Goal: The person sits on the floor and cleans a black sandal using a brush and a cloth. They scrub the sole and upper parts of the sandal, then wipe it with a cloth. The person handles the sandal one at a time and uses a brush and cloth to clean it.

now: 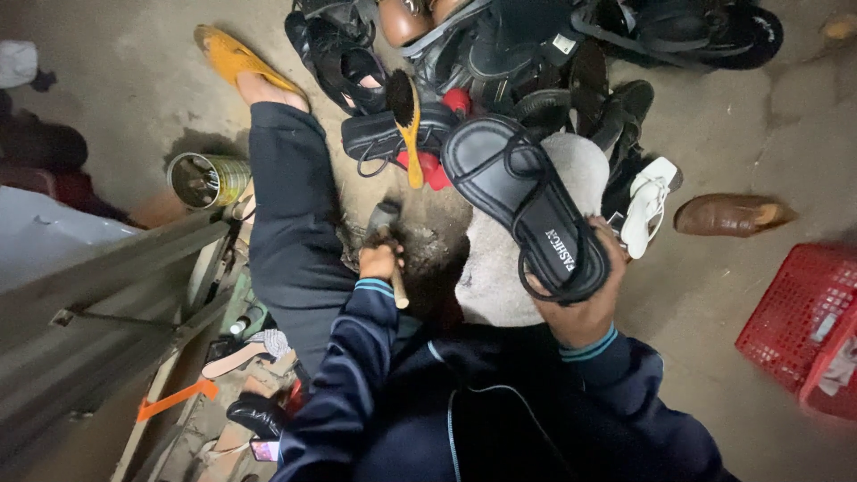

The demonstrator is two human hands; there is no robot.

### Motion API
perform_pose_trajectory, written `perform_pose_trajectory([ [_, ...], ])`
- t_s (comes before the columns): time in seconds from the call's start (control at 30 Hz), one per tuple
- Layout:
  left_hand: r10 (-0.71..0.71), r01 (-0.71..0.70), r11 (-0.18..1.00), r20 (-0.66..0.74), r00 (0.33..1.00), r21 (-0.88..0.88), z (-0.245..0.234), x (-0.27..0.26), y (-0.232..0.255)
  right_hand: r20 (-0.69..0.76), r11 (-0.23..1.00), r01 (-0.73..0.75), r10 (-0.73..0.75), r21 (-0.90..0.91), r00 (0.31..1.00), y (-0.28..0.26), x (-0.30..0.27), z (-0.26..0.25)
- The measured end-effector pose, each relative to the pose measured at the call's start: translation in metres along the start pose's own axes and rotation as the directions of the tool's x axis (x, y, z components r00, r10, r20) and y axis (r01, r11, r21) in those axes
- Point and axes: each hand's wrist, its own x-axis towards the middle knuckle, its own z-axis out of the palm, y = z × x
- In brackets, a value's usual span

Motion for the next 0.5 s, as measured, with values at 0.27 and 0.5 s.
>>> perform_pose_trajectory([
  [0.27, 0.412, -0.305, 0.893, -0.333, 0.848, 0.33, 0.011, -0.034, 0.05, 0.06, 0.999, -0.01, 0.013, -0.042, 0.998, 0.01, 0.0, 0.008],
  [0.5, 0.474, -0.383, 0.824, -0.137, 0.87, 0.416, 0.03, 0.087, -0.085, 0.083, 0.998, 0.012, -0.007, -0.06, 0.997, 0.061, -0.037, 0.007],
])
